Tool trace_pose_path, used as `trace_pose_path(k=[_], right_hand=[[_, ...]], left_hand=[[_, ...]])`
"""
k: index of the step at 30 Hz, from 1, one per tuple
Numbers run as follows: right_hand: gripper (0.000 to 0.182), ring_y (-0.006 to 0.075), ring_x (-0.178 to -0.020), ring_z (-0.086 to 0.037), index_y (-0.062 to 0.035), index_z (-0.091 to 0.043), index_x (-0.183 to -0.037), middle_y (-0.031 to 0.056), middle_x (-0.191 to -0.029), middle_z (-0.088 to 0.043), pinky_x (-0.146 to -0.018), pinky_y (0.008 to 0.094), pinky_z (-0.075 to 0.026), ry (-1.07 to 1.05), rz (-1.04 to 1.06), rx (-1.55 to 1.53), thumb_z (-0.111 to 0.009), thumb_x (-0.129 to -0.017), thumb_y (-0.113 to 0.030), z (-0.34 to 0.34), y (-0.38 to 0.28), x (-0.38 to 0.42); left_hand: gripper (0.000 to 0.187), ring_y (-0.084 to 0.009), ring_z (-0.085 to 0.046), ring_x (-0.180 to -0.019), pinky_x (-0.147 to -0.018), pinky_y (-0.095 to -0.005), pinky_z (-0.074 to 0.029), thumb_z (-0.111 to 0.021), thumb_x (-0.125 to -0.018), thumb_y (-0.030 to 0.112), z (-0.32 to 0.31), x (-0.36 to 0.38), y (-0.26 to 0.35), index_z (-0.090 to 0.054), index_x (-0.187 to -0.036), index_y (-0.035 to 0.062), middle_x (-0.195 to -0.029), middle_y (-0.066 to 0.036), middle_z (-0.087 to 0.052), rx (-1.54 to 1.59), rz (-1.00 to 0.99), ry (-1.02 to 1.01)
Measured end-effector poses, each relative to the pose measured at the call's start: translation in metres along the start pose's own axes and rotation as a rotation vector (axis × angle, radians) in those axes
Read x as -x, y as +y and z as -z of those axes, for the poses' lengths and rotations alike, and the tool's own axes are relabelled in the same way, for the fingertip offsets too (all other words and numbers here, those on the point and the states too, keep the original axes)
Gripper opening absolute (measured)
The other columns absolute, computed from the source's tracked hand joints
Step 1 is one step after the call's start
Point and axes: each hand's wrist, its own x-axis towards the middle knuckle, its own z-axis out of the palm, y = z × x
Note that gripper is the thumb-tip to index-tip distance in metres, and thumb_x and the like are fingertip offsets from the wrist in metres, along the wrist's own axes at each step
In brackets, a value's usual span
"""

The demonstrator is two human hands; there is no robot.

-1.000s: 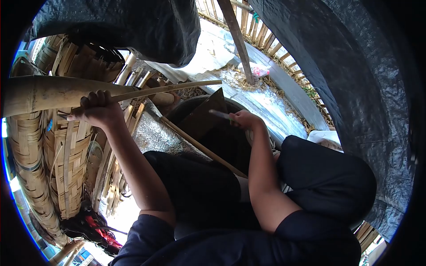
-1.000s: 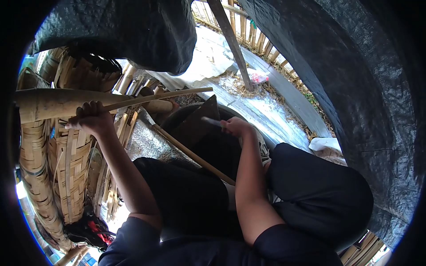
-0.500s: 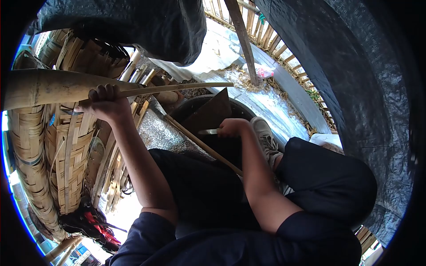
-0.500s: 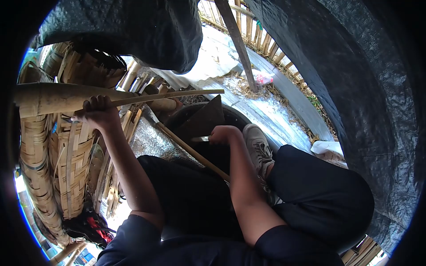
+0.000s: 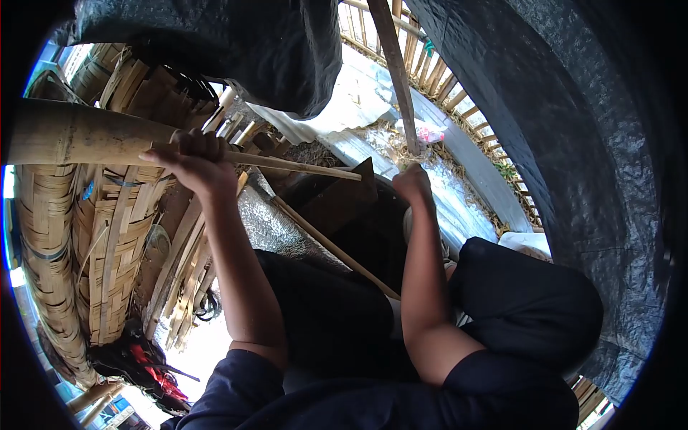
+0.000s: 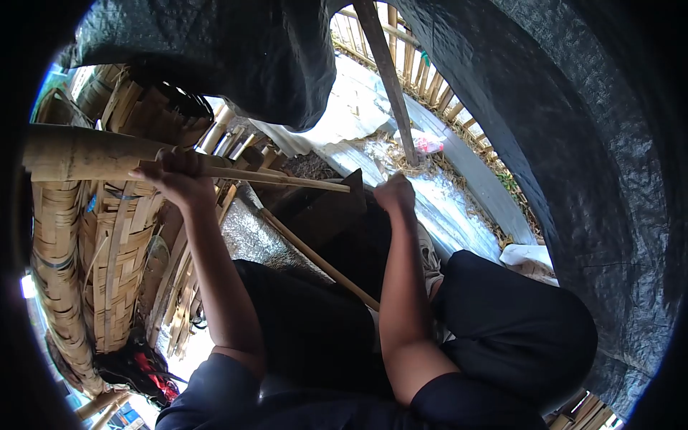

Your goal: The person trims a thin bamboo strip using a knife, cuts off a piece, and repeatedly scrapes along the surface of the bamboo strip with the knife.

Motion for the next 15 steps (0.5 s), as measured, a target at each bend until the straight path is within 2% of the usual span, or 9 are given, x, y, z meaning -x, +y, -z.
trace_pose_path(k=[2, 4, 5, 7, 8, 10, 11, 14, 15], right_hand=[[0.031, 0.0442, -0.095, -0.062, 0.0109, -0.057, -0.1, 0.0336, -0.096, -0.062, -0.082, 0.0475, -0.05, 0.174, 0.13, -0.181, -0.053, -0.082, -0.014, -0.025, -0.017, -0.004], [0.027, 0.0465, -0.09, -0.062, 0.01, -0.054, -0.096, 0.0338, -0.09, -0.062, -0.079, 0.0504, -0.05, 0.088, 0.304, -0.262, -0.051, -0.087, -0.015, -0.028, -0.073, 0.037], [0.025, 0.0483, -0.082, -0.062, 0.0083, -0.051, -0.093, 0.0328, -0.082, -0.062, -0.075, 0.0527, -0.05, 0.089, 0.372, -0.326, -0.048, -0.091, -0.016, -0.033, -0.096, 0.058], [0.023, 0.0471, -0.079, -0.063, 0.0065, -0.049, -0.091, 0.0312, -0.077, -0.062, -0.071, 0.0534, -0.051, 0.044, 0.421, -0.476, -0.049, -0.092, -0.017, -0.05, -0.136, 0.097], [0.023, 0.0471, -0.079, -0.063, 0.0065, -0.049, -0.091, 0.0312, -0.077, -0.062, -0.071, 0.0534, -0.051, 0.044, 0.417, -0.482, -0.049, -0.092, -0.017, -0.062, -0.139, 0.103], [0.021, 0.0443, -0.078, -0.064, 0.0044, -0.049, -0.091, 0.0302, -0.076, -0.062, -0.07, 0.0526, -0.052, 0.199, 0.397, -0.343, -0.048, -0.093, -0.016, -0.077, -0.14, 0.111], [0.018, 0.0417, -0.081, -0.065, 0.003, -0.049, -0.093, 0.0298, -0.078, -0.063, -0.071, 0.0499, -0.054, 0.142, 0.393, -0.337, -0.049, -0.092, -0.015, -0.077, -0.135, 0.107], [0.016, 0.0417, -0.08, -0.066, 0.0024, -0.05, -0.096, 0.0292, -0.081, -0.064, -0.072, 0.0476, -0.055, 0.162, 0.418, -0.343, -0.049, -0.091, -0.013, -0.08, -0.128, 0.096], [0.016, 0.0417, -0.081, -0.066, 0.0044, -0.05, -0.097, 0.0288, -0.081, -0.064, -0.073, 0.0462, -0.056, 0.103, 0.316, -0.24, -0.05, -0.089, -0.009, -0.079, -0.122, 0.089]], left_hand=[[0.065, -0.0078, -0.008, -0.043, -0.039, -0.026, -0.009, -0.023, -0.088, 0.075, -0.018, 0.007, -0.002, -0.022, -0.056, 0.0187, -0.047, 0.006, -0.016, 0.022, 0.043, 0.046], [0.065, -0.0076, -0.009, -0.043, -0.039, -0.0258, -0.009, -0.022, -0.088, 0.075, -0.019, 0.01, -0.006, -0.021, -0.057, 0.0184, -0.048, 0.006, -0.016, -0.022, 0.0, -0.021], [0.064, -0.0075, -0.009, -0.044, -0.039, -0.0258, -0.009, -0.022, -0.089, 0.074, -0.026, 0.016, -0.007, -0.021, -0.057, 0.0185, -0.048, 0.006, -0.016, -0.043, -0.031, 0.0], [0.063, -0.0075, -0.01, -0.044, -0.039, -0.0257, -0.009, -0.022, -0.09, 0.073, -0.034, 0.022, -0.008, -0.021, -0.058, 0.0186, -0.048, 0.006, -0.016, -0.07, -0.06, 0.018], [0.062, -0.0073, -0.01, -0.043, -0.039, -0.0253, -0.009, -0.02, -0.09, 0.072, -0.036, 0.024, -0.008, -0.02, -0.058, 0.0187, -0.048, 0.006, -0.016, -0.088, -0.068, 0.051], [0.062, -0.0072, -0.01, -0.043, -0.039, -0.0249, -0.009, -0.019, -0.091, 0.071, -0.033, 0.026, -0.006, -0.02, -0.058, 0.0187, -0.048, 0.006, -0.016, -0.113, -0.074, 0.083], [0.062, -0.007, -0.01, -0.043, -0.039, -0.0245, -0.01, -0.018, -0.091, 0.07, -0.029, 0.023, -0.006, -0.02, -0.058, 0.0185, -0.048, 0.006, -0.016, -0.124, -0.089, 0.097], [0.062, -0.0067, -0.011, -0.043, -0.039, -0.0247, -0.011, -0.018, -0.091, 0.071, -0.019, 0.014, -0.007, -0.02, -0.058, 0.0185, -0.049, 0.006, -0.016, -0.116, -0.095, 0.134], [0.062, -0.0067, -0.012, -0.042, -0.039, -0.0252, -0.011, -0.02, -0.091, 0.071, -0.016, 0.013, -0.006, -0.02, -0.058, 0.0187, -0.049, 0.006, -0.016, -0.097, -0.082, 0.165]])
